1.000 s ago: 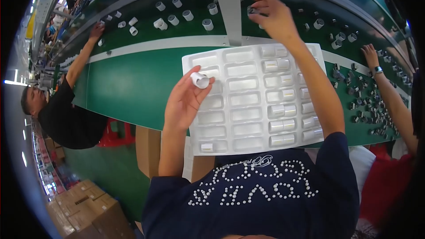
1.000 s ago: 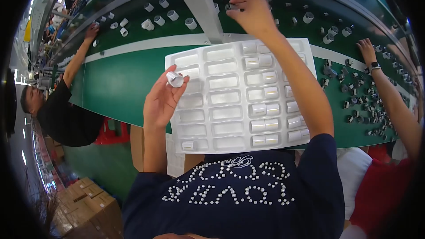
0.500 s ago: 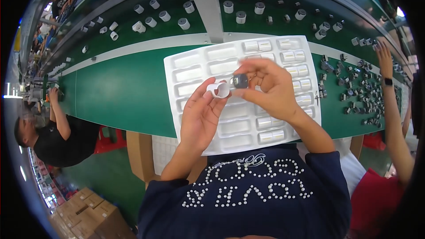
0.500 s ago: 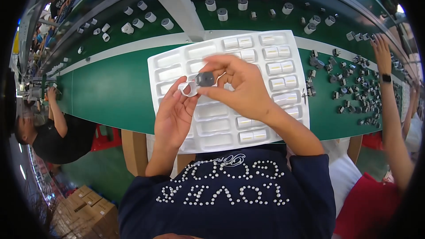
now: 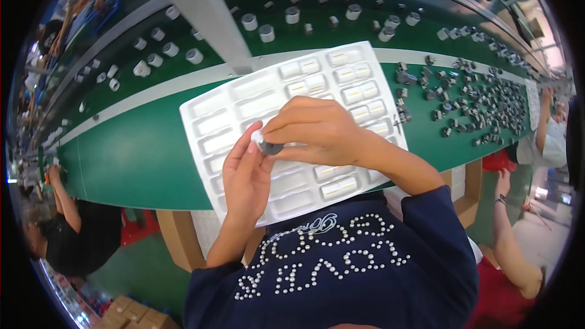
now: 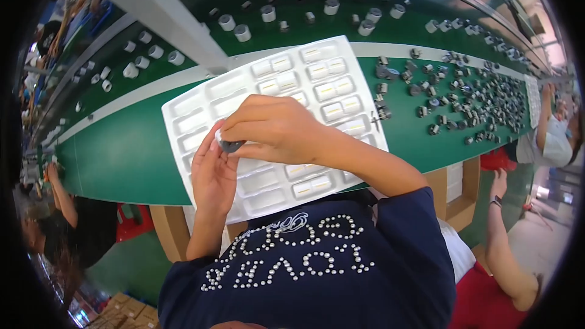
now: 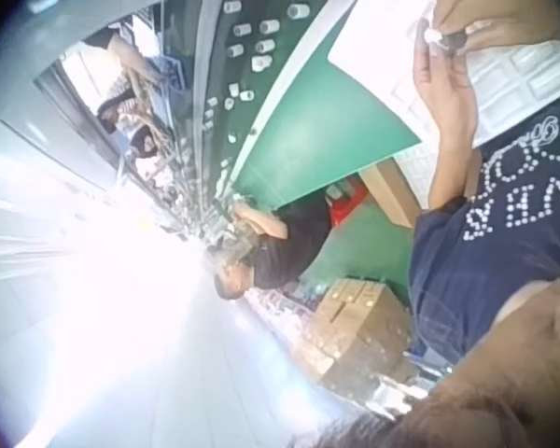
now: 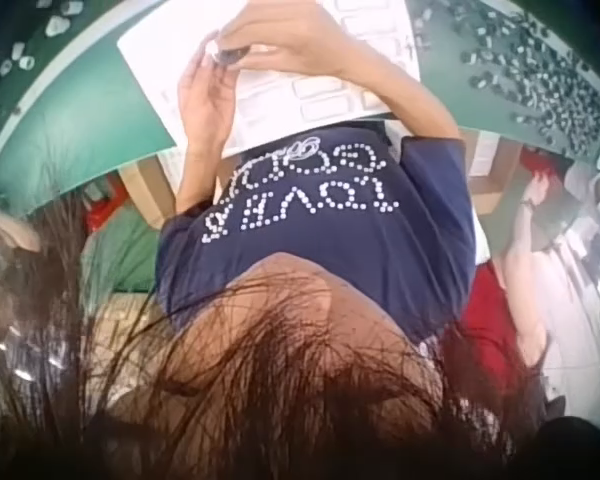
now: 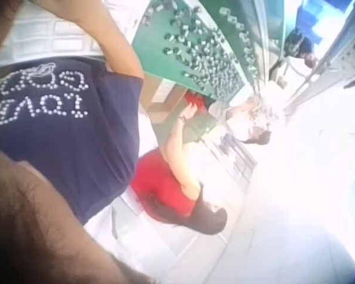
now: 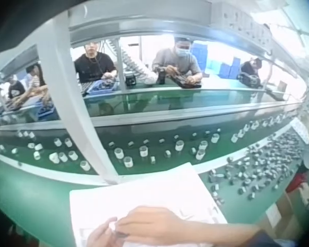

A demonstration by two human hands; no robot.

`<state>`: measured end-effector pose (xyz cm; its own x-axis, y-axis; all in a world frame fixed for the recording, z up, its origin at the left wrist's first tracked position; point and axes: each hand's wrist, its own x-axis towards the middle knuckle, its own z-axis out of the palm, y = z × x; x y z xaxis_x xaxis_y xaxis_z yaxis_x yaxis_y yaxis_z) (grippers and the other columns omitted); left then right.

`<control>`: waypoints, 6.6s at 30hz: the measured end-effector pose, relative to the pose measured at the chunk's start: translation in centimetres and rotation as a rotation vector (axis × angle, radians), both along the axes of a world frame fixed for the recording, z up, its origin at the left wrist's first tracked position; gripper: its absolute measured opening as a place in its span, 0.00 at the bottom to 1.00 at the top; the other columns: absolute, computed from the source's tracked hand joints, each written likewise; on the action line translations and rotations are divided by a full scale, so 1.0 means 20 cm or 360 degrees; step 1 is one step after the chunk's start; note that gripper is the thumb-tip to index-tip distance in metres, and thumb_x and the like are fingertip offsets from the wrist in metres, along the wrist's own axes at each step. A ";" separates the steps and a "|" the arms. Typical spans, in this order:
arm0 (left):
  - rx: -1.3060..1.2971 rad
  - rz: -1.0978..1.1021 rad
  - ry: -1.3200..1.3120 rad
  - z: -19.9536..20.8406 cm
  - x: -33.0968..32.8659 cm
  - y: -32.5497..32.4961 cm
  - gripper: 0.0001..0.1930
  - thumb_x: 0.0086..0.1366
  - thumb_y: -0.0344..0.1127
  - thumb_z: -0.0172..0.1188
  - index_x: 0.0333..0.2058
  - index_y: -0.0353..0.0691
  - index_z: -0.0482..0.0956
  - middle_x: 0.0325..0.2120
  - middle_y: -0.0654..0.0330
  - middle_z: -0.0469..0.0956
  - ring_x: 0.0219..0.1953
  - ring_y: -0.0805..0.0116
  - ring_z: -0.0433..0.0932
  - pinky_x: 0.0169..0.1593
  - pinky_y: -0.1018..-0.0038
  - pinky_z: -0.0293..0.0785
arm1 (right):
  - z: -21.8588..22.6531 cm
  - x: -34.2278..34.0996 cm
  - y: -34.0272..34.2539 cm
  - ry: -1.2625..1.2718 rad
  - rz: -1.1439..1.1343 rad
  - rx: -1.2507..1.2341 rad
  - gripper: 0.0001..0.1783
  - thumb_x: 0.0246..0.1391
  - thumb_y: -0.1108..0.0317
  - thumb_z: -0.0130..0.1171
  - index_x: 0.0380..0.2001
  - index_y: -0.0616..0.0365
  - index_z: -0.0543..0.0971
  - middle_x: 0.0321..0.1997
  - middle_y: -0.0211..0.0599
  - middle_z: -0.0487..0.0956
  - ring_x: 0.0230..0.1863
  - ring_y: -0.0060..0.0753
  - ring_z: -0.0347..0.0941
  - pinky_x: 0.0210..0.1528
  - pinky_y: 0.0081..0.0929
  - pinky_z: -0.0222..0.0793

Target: The person assembles small metal components into plastic circular holders by hand, placing the assembled units into a plastic tray.

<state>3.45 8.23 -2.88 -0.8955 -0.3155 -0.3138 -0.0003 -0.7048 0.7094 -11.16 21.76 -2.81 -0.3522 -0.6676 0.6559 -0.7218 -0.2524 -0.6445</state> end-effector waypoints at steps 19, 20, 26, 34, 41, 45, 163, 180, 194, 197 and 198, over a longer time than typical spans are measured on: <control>-0.2571 -0.0848 0.0253 -0.05 -0.12 0.10 0.31 0.57 0.40 0.70 0.58 0.37 0.72 0.57 0.44 0.67 0.53 0.49 0.68 0.51 0.59 0.72 | -0.36 -0.81 0.26 0.0056 -0.1240 0.0795 0.19 0.46 0.68 0.66 0.43 0.62 0.81 0.39 0.46 0.80 0.43 0.48 0.79 0.48 0.37 0.74; -0.2727 -0.0933 0.0247 -0.08 -0.12 0.14 0.30 0.57 0.41 0.70 0.57 0.38 0.73 0.57 0.45 0.67 0.53 0.47 0.68 0.53 0.58 0.72 | -0.43 -0.89 0.28 -0.0049 -0.1241 0.1079 0.18 0.46 0.65 0.67 0.40 0.62 0.81 0.40 0.46 0.80 0.44 0.50 0.78 0.48 0.39 0.74; -0.2962 -0.1043 0.0306 -0.20 -0.12 0.16 0.22 0.59 0.38 0.67 0.51 0.38 0.79 0.52 0.51 0.73 0.51 0.45 0.69 0.53 0.59 0.72 | -0.38 -0.90 0.14 0.0173 -0.1238 0.0867 0.25 0.47 0.56 0.69 0.45 0.59 0.79 0.42 0.46 0.80 0.47 0.51 0.77 0.49 0.43 0.73; -0.2650 -0.0992 0.0248 -0.14 -0.21 0.17 0.17 0.57 0.30 0.67 0.45 0.37 0.79 0.46 0.52 0.74 0.46 0.52 0.74 0.46 0.63 0.73 | -0.43 -1.13 -0.15 0.0244 -0.0987 0.1389 0.24 0.51 0.58 0.69 0.49 0.56 0.80 0.45 0.50 0.83 0.51 0.48 0.79 0.56 0.40 0.73; -0.0665 -0.0910 -0.0368 -0.05 -0.19 -0.01 0.24 0.68 0.29 0.59 0.61 0.36 0.67 0.45 0.58 0.75 0.43 0.64 0.79 0.49 0.74 0.76 | -0.24 -0.84 0.11 -0.1587 -0.0287 -0.0105 0.25 0.59 0.64 0.64 0.56 0.67 0.74 0.52 0.44 0.80 0.51 0.36 0.79 0.52 0.24 0.75; 0.0305 -0.0651 -0.0298 -0.05 -0.17 -0.10 0.24 0.72 0.31 0.52 0.63 0.29 0.62 0.48 0.49 0.74 0.49 0.56 0.78 0.55 0.69 0.77 | -0.20 -0.57 0.17 -0.2423 0.0195 -0.0364 0.23 0.62 0.67 0.61 0.58 0.65 0.73 0.50 0.43 0.80 0.48 0.31 0.78 0.50 0.20 0.75; 0.0116 0.0307 0.0251 -0.13 -0.16 -0.02 0.20 0.69 0.25 0.55 0.59 0.29 0.69 0.48 0.54 0.77 0.52 0.68 0.76 0.59 0.66 0.73 | 0.12 -0.27 -0.14 -0.0110 0.0264 0.0592 0.34 0.43 0.72 0.74 0.56 0.63 0.76 0.46 0.41 0.85 0.44 0.40 0.82 0.48 0.29 0.75; -0.0152 0.0141 0.0075 -0.20 -0.19 0.04 0.21 0.69 0.28 0.57 0.59 0.28 0.70 0.49 0.57 0.79 0.47 0.75 0.77 0.50 0.78 0.76 | 0.02 -0.24 -0.13 0.0195 0.0350 0.0565 0.22 0.40 0.73 0.75 0.43 0.61 0.82 0.38 0.41 0.84 0.37 0.40 0.82 0.39 0.29 0.77; -0.1940 -0.0449 0.0191 -0.19 -0.23 0.11 0.34 0.65 0.51 0.62 0.61 0.32 0.68 0.61 0.41 0.64 0.63 0.49 0.65 0.60 0.58 0.68 | -0.05 -1.01 -0.19 -0.0004 -0.0485 0.0896 0.20 0.45 0.70 0.72 0.43 0.65 0.81 0.40 0.42 0.84 0.38 0.31 0.82 0.43 0.27 0.76; -0.2614 -0.0839 0.0608 -0.32 -0.22 0.23 0.32 0.65 0.53 0.60 0.59 0.37 0.69 0.67 0.40 0.54 0.67 0.40 0.55 0.67 0.44 0.53 | -0.31 -1.60 -0.27 -0.0163 -0.0791 0.0759 0.22 0.48 0.67 0.70 0.47 0.64 0.80 0.43 0.44 0.84 0.43 0.36 0.81 0.50 0.34 0.76; -0.2685 -0.0934 0.0594 -0.38 -0.23 0.26 0.30 0.63 0.54 0.61 0.56 0.36 0.73 0.67 0.41 0.55 0.68 0.41 0.56 0.67 0.41 0.53 | -0.41 -1.71 -0.28 -0.0149 -0.0765 0.0751 0.22 0.48 0.67 0.70 0.47 0.64 0.80 0.43 0.44 0.84 0.43 0.36 0.81 0.50 0.34 0.76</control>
<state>-1.25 13.34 -10.41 -0.9353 0.2982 0.1907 0.3513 0.7168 0.6023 -45.27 16.18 -10.94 -0.7226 -0.6297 0.2850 -0.6192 0.4064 -0.6719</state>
